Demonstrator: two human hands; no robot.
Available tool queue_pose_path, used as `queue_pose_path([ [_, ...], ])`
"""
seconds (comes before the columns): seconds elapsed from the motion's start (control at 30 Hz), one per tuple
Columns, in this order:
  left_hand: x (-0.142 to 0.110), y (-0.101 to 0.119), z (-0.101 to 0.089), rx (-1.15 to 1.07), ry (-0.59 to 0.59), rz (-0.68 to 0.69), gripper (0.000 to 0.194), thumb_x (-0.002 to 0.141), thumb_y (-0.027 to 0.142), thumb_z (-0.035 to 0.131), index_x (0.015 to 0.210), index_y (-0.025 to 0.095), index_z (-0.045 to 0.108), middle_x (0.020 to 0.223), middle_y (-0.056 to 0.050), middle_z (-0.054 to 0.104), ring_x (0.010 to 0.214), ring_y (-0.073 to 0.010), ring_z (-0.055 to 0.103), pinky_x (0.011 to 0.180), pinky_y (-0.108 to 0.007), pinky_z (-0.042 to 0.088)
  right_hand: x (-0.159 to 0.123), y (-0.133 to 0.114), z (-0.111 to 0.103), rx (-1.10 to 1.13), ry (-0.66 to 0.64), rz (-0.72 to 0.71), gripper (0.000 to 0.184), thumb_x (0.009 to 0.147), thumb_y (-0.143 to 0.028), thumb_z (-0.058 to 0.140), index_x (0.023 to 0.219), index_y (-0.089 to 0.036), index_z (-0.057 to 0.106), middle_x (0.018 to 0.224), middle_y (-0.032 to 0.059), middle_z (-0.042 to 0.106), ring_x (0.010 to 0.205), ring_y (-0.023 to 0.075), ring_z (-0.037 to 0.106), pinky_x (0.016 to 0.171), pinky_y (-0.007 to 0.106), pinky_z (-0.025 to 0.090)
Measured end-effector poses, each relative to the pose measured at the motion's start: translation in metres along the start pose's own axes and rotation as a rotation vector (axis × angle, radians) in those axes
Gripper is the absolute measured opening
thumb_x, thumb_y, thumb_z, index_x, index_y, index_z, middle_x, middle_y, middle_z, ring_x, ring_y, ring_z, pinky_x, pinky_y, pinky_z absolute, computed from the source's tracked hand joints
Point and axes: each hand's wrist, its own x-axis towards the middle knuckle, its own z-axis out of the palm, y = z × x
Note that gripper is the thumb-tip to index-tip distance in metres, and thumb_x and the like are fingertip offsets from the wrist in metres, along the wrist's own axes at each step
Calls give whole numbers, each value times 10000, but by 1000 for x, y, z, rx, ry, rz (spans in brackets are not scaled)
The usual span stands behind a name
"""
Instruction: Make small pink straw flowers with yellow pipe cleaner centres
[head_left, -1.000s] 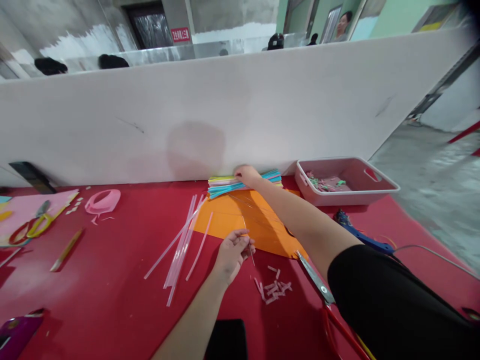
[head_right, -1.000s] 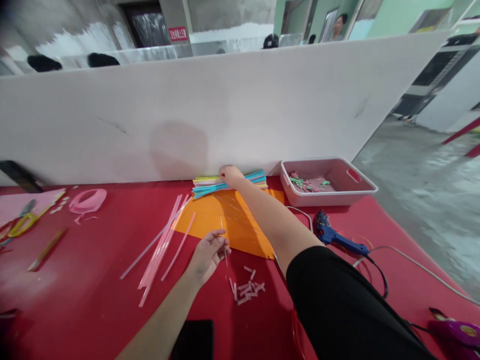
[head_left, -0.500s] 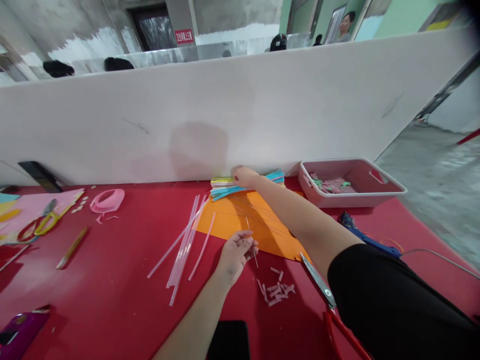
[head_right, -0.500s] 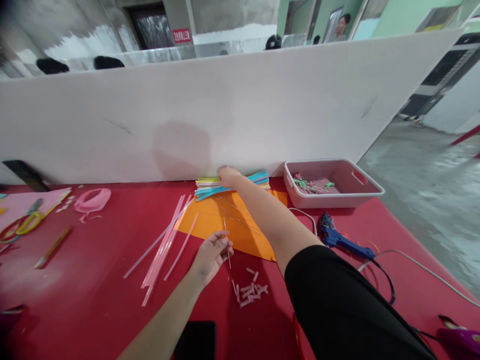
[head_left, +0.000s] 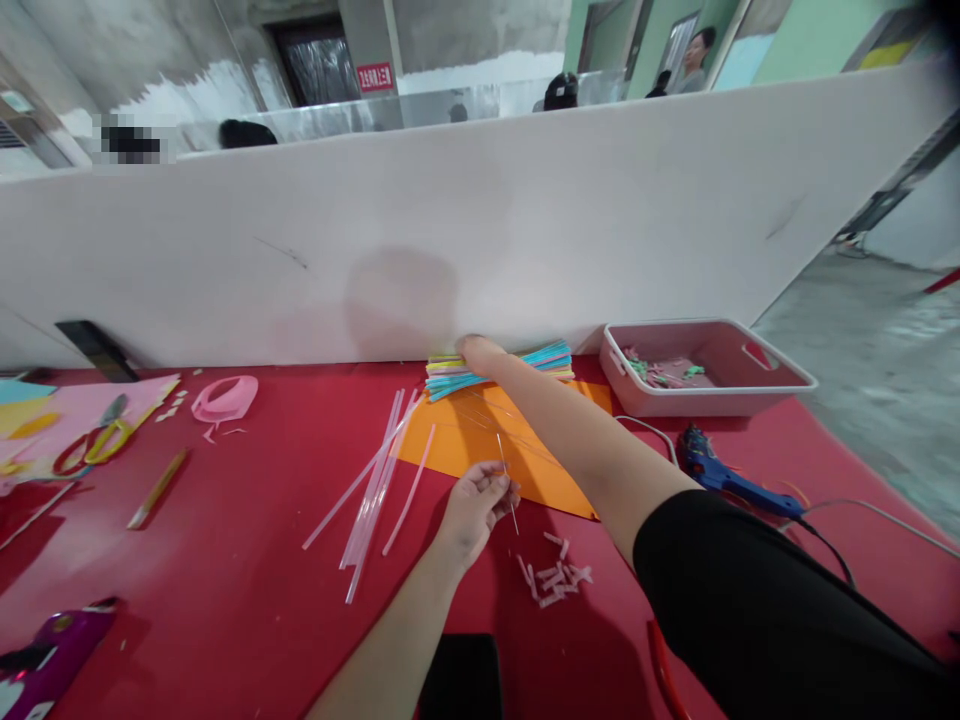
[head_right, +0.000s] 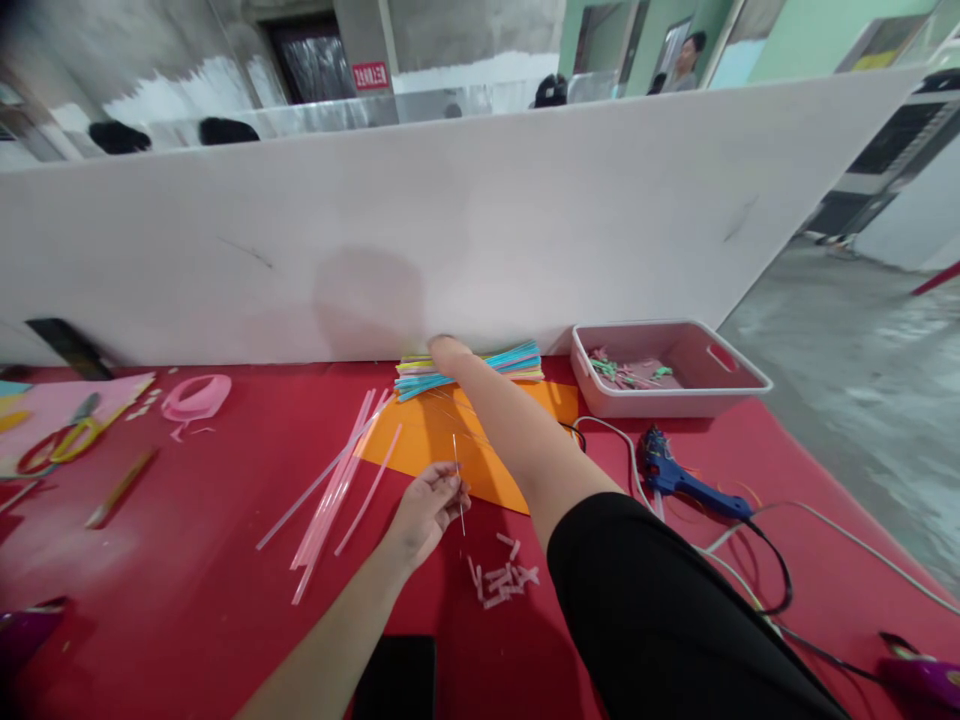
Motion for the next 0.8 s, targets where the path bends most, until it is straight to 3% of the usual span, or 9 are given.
queue_pose_path([
  [0.2, 0, 0, 0, -2, 1, 0, 410, 597, 299, 887, 878, 146, 632, 689, -10, 695, 641, -104, 646, 684, -239, 506, -8, -2, -6, 109, 156, 52, 351, 926, -348, 586, 1219, -156, 569, 1223, 97, 601, 1038, 213, 622, 872, 422, 544],
  [0.33, 0, 1, 2, -4, 7, 0, 380, 608, 277, 874, 853, 148, 613, 682, -8, 689, 629, -101, 635, 678, -241, 506, -17, -2, -18, 201, 359, 47, 346, 928, -347, 584, 1218, -160, 570, 1225, 93, 601, 1041, 213, 621, 875, 426, 543],
  [0.43, 1, 2, 2, -1, 11, -2, 316, 635, 243, 838, 777, 155, 570, 658, 1, 674, 590, -94, 612, 650, -240, 501, -26, -5, -36, 280, 581, 57, 346, 931, -349, 578, 1225, -169, 566, 1237, 91, 597, 1055, 216, 616, 884, 435, 539],
  [0.57, 2, 2, 2, -4, 18, 1, 284, 652, 220, 794, 767, 165, 540, 657, 6, 662, 589, -92, 594, 648, -249, 510, -44, -14, -80, 361, 831, 42, 354, 933, -351, 573, 1239, -175, 558, 1253, 92, 588, 1073, 221, 608, 902, 445, 528],
  [0.7, 4, 3, 1, -10, 30, 20, 330, 644, 249, 802, 784, 174, 512, 654, 19, 638, 591, -96, 594, 647, -256, 518, -93, -31, -128, 329, 937, -72, 326, 1017, -225, 356, 1215, -144, 603, 1099, 93, 638, 1057, 172, 578, 955, 323, 463],
  [0.8, 7, 5, 0, -6, 30, 61, 370, 655, 307, 809, 770, 181, 480, 655, 33, 611, 582, -94, 593, 619, -242, 511, -167, -52, -138, 230, 966, -242, 291, 1000, -276, 419, 1127, -187, 666, 1005, 67, 644, 994, 185, 554, 940, 321, 440],
])
